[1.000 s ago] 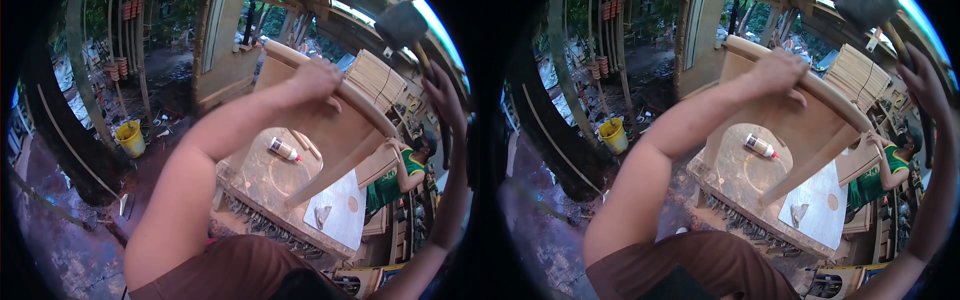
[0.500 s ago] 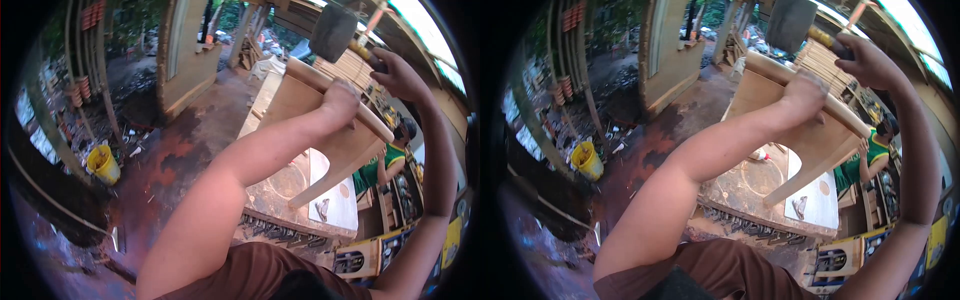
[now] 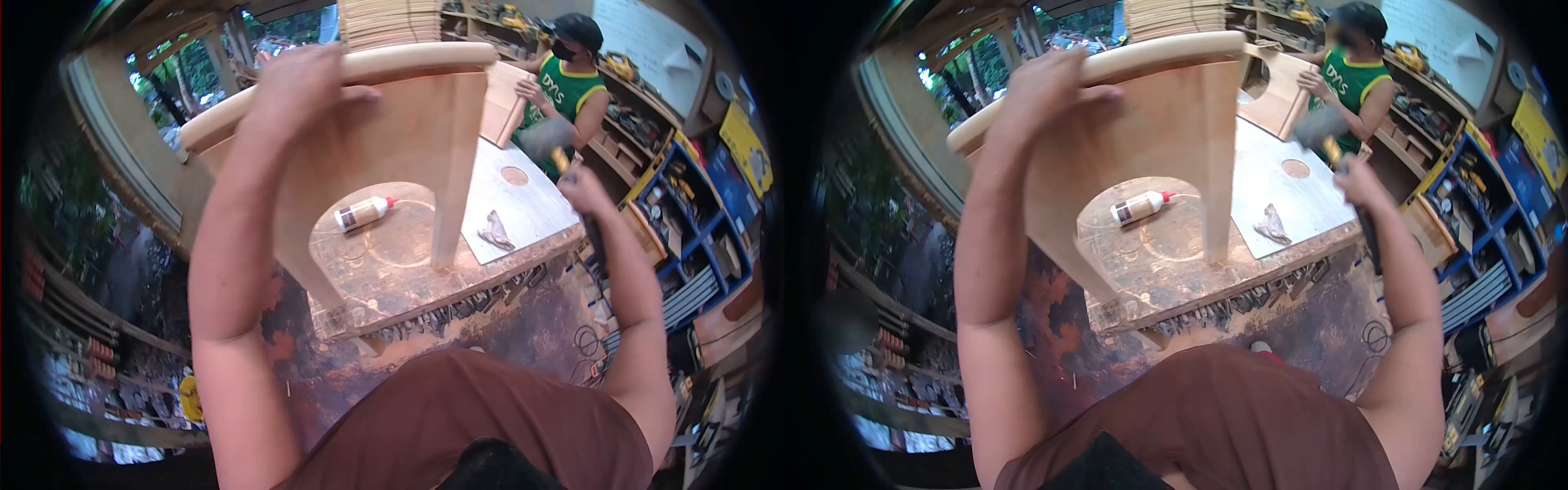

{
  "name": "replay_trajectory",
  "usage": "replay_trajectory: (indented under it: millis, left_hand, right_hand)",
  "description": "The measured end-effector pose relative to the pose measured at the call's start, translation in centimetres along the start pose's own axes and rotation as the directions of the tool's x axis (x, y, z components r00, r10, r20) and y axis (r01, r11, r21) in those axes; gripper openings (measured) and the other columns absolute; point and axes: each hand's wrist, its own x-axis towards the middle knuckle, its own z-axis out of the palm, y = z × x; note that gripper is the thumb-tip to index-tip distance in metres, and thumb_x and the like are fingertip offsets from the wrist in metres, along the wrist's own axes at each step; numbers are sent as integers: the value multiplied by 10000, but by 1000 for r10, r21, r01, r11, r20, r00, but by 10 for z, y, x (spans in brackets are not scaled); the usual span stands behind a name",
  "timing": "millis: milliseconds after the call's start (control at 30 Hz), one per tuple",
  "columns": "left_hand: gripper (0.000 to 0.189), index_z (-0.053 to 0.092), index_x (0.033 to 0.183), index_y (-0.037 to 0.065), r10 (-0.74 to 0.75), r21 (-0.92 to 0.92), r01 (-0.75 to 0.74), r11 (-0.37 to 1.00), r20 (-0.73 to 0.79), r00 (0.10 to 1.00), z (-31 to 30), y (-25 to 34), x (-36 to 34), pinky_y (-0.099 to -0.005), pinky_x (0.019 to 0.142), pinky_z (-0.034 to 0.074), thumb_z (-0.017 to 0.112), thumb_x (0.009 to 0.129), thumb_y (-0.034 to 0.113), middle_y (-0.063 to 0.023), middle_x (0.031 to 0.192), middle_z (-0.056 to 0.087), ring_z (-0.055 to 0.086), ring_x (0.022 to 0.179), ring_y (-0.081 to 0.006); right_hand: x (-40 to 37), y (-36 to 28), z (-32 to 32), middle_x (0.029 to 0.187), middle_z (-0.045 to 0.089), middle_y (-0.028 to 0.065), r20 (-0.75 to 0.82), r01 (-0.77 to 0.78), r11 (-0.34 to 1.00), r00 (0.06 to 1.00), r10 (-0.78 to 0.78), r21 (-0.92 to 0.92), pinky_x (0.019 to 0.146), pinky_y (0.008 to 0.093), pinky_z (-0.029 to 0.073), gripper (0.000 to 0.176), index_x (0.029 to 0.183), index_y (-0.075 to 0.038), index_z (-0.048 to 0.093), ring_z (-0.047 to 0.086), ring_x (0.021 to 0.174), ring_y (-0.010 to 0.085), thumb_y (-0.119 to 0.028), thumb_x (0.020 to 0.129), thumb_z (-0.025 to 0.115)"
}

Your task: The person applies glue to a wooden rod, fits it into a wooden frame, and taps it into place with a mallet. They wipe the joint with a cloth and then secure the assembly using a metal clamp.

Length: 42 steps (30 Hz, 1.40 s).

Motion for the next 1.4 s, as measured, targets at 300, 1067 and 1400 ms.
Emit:
replay_trajectory:
  millis: [300, 1067, 1400]
  left_hand:
    - [813, 621, 1097, -11, 43, -330, 75, 941, 335, 941, -3, 64, 66, -390, 818, 477, 839, 613, 605, -140, 894, 650, 632, 863, -260]
    - [764, 640, 1075, -1, -178, -268, 325, 907, 454, 873, -3, 78, 75, -325, 802, 468, 911, 577, 510, -43, 886, 631, 561, 858, -140]
    - [682, 642, 1047, -1, -178, -319, 348, 882, 458, 871, -1, 79, 78, -326, 784, 474, 915, 617, 453, -31, 881, 640, 567, 854, -130]
  right_hand:
    - [20, 203, 189, 584, 591, 86, 557, -356, 884, 819, 138, 304, 436, 340, 459, 197, 957, 8, 624, 570, 442, 189, -71, 776, 629]
    - [52, 58, 183, 1063, 627, 205, 295, 49, 750, 901, -318, 660, 965, 541, 473, 216, 1109, -6, 561, 603, 1090, 295, -121, 927, 572]
    - [104, -165, 75, 1262, 583, 156, -271, 209, -173, 786, -556, 962, 960, 324, 489, 486, 1370, -8, 457, 582, 1154, 198, -5, 886, 506]
